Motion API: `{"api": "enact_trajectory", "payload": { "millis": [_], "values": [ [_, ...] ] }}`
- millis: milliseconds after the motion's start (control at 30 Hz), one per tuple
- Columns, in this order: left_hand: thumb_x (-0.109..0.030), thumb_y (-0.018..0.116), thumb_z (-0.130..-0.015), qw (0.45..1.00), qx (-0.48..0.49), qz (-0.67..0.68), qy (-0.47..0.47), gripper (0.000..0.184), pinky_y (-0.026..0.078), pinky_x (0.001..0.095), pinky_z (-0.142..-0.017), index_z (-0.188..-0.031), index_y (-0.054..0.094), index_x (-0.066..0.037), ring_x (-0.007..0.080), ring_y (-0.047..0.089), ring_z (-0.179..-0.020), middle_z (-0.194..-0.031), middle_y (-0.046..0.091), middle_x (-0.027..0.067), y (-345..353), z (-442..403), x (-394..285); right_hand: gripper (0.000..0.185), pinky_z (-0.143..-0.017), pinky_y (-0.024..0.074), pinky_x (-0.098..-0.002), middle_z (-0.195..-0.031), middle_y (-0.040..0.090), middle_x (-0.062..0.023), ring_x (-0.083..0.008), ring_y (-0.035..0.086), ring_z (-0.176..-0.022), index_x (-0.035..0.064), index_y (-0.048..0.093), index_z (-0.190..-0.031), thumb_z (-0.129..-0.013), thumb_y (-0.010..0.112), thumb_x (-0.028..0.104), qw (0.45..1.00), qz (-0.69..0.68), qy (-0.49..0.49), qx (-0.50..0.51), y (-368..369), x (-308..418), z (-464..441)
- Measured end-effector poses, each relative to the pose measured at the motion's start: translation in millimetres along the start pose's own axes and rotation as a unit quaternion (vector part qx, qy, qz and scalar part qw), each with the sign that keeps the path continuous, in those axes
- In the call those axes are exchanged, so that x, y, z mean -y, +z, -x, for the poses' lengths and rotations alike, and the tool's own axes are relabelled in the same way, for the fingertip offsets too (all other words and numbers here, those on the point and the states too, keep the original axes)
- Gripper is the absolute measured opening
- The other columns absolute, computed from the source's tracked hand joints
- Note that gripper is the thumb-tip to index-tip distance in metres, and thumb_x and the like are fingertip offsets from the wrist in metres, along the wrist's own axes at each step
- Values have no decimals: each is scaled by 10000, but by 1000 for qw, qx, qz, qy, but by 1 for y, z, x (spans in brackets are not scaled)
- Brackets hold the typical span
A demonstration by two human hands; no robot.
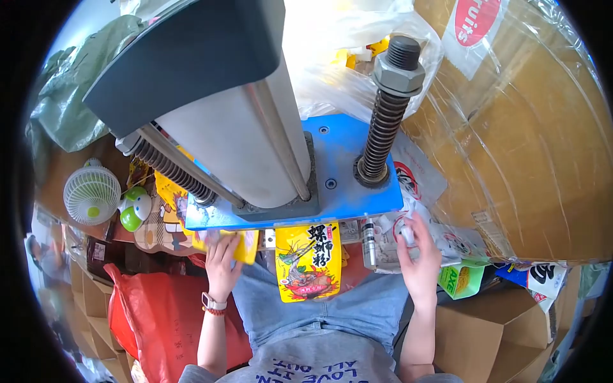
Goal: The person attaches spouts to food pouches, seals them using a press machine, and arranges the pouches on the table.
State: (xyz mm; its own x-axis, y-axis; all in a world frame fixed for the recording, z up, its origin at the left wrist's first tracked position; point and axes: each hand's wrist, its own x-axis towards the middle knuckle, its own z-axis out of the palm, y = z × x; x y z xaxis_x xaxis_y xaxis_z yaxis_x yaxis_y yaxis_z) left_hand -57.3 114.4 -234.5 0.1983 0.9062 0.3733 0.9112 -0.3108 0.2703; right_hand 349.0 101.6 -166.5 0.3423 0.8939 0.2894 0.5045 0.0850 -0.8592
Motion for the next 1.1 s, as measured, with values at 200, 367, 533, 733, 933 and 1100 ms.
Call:
{"api": "enact_trajectory", "payload": {
  "millis": [200,367,533,733,933,1100],
  "values": [
    [120,697,-661,980,-101,161,-51,329,541,351,-803,-956,736,-20,275,691,-869,-922,725,105,-37,16,-44,333,-825,563,-335,-1093,680,-119,-216,677,-963,42,706,-1015,-714,804,-60,967,-21,-241,84,-7,91,39],
    [38,672,-636,983,-96,146,50,313,574,361,-809,-928,750,-45,275,706,-892,-920,739,67,-63,17,-98,313,-814,578,-376,-1145,661,-109,-239,660,-966,0,702,-1125,-816,714,52,877,53,-392,273,54,86,43],
    [-79,781,-723,958,-37,260,118,292,591,295,-734,-1015,770,-74,190,730,-814,-996,762,30,-83,10,-117,331,-837,556,-370,-1222,665,-85,-225,655,-1015,3,709,-1101,-798,766,125,838,-32,-456,300,28,105,37],
    [-215,715,-946,804,127,525,-248,231,520,231,-630,-971,758,11,75,665,-716,-849,757,38,10,3,-122,473,-918,506,-411,-1180,676,-140,-305,636,-1052,-2,656,-1191,-776,828,147,950,24,-262,169,20,89,25],
    [-181,701,-956,615,110,700,-346,265,536,231,-732,-1078,716,54,85,679,-810,-950,750,64,28,-50,-118,258,-899,497,-403,-1133,655,-166,-343,625,-988,-4,644,-1160,-903,641,18,980,108,-164,26,7,40,0],
    [-200,734,-933,695,132,632,-317,297,520,264,-822,-1085,707,53,99,652,-905,-1016,736,75,23,-51,-109,329,-911,482,-458,-1199,582,-205,-413,584,-1071,41,568,-1254,-928,594,81,954,230,-42,188,9,0,6]
  ]
}}
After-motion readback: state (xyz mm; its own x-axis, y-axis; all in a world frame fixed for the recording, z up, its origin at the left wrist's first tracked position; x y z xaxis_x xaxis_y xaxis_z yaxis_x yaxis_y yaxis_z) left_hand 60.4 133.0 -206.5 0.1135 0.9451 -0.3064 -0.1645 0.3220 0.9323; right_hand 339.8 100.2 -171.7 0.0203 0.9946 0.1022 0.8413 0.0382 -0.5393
